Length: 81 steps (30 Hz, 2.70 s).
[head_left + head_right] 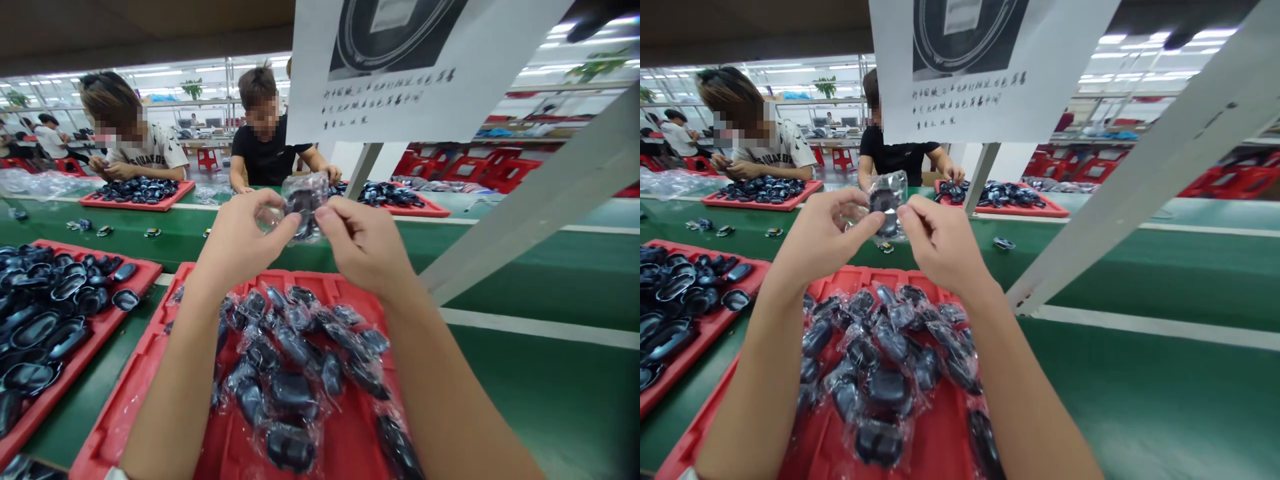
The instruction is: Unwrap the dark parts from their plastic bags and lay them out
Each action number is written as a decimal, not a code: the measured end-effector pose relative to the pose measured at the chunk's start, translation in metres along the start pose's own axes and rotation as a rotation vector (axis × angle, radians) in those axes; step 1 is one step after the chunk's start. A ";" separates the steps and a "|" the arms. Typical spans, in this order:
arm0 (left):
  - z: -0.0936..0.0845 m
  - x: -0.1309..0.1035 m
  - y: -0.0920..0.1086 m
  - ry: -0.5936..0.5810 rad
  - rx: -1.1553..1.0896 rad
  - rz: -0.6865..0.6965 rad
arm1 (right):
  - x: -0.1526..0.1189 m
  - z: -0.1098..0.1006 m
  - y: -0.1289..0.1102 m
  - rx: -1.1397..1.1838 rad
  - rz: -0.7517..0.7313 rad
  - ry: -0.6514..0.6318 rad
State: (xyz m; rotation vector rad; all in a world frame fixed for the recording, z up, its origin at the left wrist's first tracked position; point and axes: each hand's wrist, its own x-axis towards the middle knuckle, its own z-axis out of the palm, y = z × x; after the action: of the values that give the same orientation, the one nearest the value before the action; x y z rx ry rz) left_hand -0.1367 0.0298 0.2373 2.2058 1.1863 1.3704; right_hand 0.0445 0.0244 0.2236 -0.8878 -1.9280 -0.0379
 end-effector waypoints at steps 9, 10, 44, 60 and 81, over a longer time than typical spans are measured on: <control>0.004 -0.006 0.013 -0.076 -0.278 -0.026 | 0.000 0.000 0.005 0.215 0.011 0.300; 0.004 -0.005 0.012 -0.056 -0.292 -0.034 | 0.000 0.000 0.006 0.183 0.024 0.303; -0.028 -0.008 -0.007 -0.133 0.258 -0.284 | -0.011 0.035 0.065 -0.188 0.455 -0.769; -0.023 -0.007 0.010 -0.142 -0.161 -0.222 | 0.001 0.003 0.003 -0.153 -0.361 0.048; -0.015 -0.009 0.018 -0.250 -0.325 -0.079 | -0.001 -0.006 -0.010 0.394 0.162 0.117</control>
State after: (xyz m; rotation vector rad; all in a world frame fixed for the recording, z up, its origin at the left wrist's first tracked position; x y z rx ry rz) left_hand -0.1421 0.0093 0.2503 2.0057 0.8827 1.1247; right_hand 0.0432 0.0138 0.2292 -0.7525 -1.6709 0.3660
